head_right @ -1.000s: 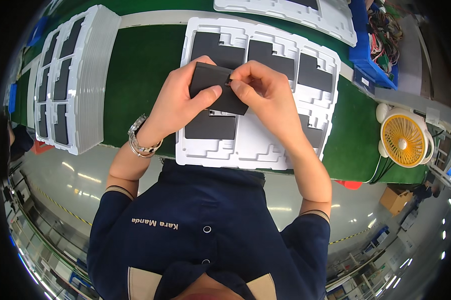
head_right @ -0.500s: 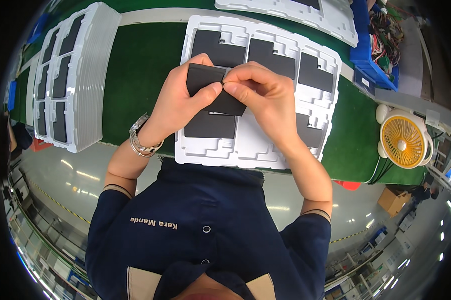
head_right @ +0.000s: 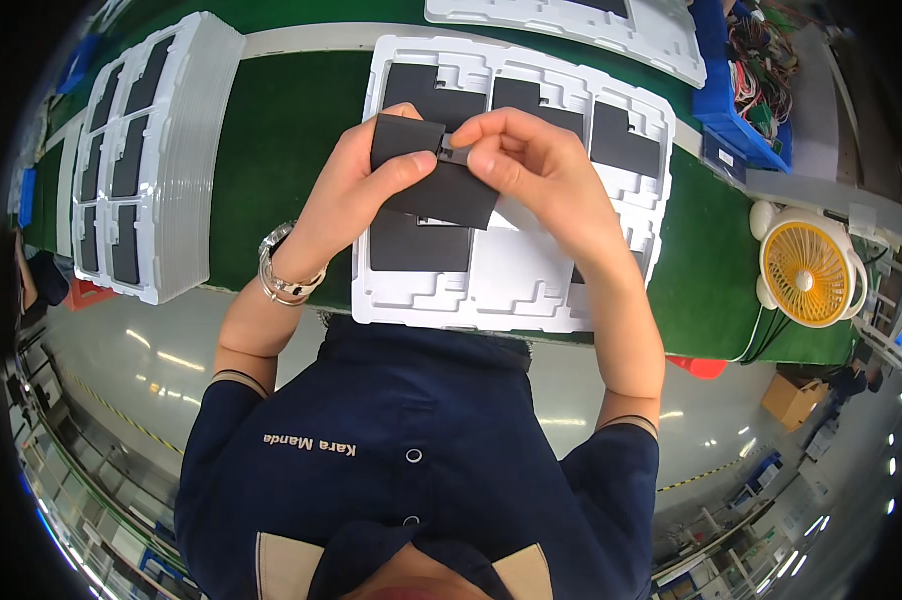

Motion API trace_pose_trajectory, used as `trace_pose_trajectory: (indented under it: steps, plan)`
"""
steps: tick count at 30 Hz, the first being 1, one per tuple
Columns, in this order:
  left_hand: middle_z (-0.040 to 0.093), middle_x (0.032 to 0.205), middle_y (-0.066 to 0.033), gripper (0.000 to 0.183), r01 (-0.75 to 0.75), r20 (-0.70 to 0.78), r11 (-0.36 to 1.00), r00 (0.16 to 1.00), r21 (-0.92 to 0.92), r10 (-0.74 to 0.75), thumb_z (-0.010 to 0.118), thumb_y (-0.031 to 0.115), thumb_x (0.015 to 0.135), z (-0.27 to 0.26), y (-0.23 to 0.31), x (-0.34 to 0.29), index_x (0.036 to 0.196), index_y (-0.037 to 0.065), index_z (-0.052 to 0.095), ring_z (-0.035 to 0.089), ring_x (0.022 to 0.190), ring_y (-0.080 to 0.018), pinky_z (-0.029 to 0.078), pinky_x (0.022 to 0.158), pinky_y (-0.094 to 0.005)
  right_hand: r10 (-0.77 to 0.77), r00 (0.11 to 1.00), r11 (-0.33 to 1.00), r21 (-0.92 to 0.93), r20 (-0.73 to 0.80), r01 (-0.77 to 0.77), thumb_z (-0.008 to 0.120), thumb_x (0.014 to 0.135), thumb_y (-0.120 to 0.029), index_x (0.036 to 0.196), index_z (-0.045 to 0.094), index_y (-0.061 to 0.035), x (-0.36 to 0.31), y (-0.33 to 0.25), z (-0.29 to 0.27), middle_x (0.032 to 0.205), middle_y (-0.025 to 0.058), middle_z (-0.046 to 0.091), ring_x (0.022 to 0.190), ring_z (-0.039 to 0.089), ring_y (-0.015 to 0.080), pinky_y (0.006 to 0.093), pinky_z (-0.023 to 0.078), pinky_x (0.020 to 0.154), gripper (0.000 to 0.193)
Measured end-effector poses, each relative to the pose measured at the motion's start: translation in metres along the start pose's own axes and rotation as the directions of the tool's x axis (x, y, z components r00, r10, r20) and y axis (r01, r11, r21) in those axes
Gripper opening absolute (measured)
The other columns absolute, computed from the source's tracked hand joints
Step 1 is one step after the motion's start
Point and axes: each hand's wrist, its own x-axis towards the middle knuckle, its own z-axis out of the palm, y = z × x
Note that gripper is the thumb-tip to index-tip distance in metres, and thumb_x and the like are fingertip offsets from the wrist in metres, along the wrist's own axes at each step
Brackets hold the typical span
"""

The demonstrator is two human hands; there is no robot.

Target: Manually fitting black components into a white tray on an assembly line.

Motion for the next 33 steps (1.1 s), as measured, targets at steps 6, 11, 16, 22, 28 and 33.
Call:
trace_pose_trajectory:
  steps: [6,11,16,22,28,33]
  plan:
    - [0.058,0.103,-0.006,0.024,-0.007,-0.019,0.985,1.0,0.175,0.011,0.067,0.017,0.089,-0.002,0.013,-0.01,0.105,0.003,0.056,0.056,0.095,-0.0135,0.047,0.08,-0.029,-0.027,1.0,0.857,-0.515,0.014,0.03,0.068,0.09,-0.011,0.096,0.06,-0.0003,-0.03,-0.02,-0.008,0.068,-0.0039,0.057,0.059,0.041,0.0043,0.0236,0.033,0.053,0.015]
    - [0.046,0.137,-0.0157,0.053,-0.243,0.158,0.584,0.968,0.774,0.194,0.079,0.023,0.077,-0.019,0.023,-0.045,0.12,0.005,0.053,0.034,0.137,-0.0376,0.037,0.107,-0.047,0.01,0.966,0.823,-0.547,-0.257,-0.154,0.066,0.092,-0.011,0.105,0.068,0.0021,-0.075,0.001,-0.046,0.064,-0.0031,0.053,0.059,0.039,0.004,0.024,0.032,0.052,0.019]
    - [0.032,0.15,-0.0177,0.066,-0.147,0.156,0.45,0.988,0.881,0.018,0.083,0.03,0.072,-0.013,0.015,-0.075,0.125,0.004,0.052,0.023,0.143,-0.0431,0.031,0.111,-0.0527,0.1,0.961,0.838,-0.499,-0.259,-0.222,0.065,0.092,-0.012,0.109,0.071,-0.001,-0.092,0.023,-0.049,0.065,-0.0003,0.055,0.06,0.043,0.0067,0.0244,0.038,0.055,0.02]
    - [0.031,0.152,-0.0166,0.067,-0.142,0.155,0.439,0.988,0.887,0.006,0.084,0.028,0.071,-0.012,0.014,-0.073,0.125,0.005,0.052,0.022,0.144,-0.0416,0.03,0.113,-0.0516,0.033,0.93,0.643,-0.704,-0.367,-0.301,0.07,0.086,-0.01,0.104,0.072,-0.0038,-0.094,0.012,-0.04,0.066,0.006,0.058,0.059,0.051,0.0146,0.0295,0.045,0.058,0.019]
    - [0.032,0.152,-0.0163,0.064,-0.146,0.174,0.493,0.985,0.858,-0.01,0.084,0.024,0.071,-0.015,0.016,-0.067,0.124,0.005,0.053,0.023,0.144,-0.0401,0.031,0.113,-0.0506,-0.339,0.918,0.353,-0.932,-0.205,-0.077,0.076,0.076,-0.008,0.093,0.066,-0.0044,-0.096,0.016,-0.056,0.07,0.0055,0.054,0.071,0.057,0.0245,0.0345,0.047,0.067,0.02]
    - [0.031,0.152,-0.015,0.066,-0.152,0.175,0.498,0.985,0.854,0.0,0.083,0.025,0.072,-0.015,0.017,-0.065,0.127,0.005,0.052,0.021,0.145,-0.04,0.032,0.112,-0.05,-0.103,0.983,0.555,-0.829,-0.149,-0.067,0.075,0.074,-0.003,0.086,0.059,-0.0019,-0.097,-0.003,-0.078,0.076,0.0062,0.058,0.07,0.055,0.023,0.0329,0.045,0.067,0.02]
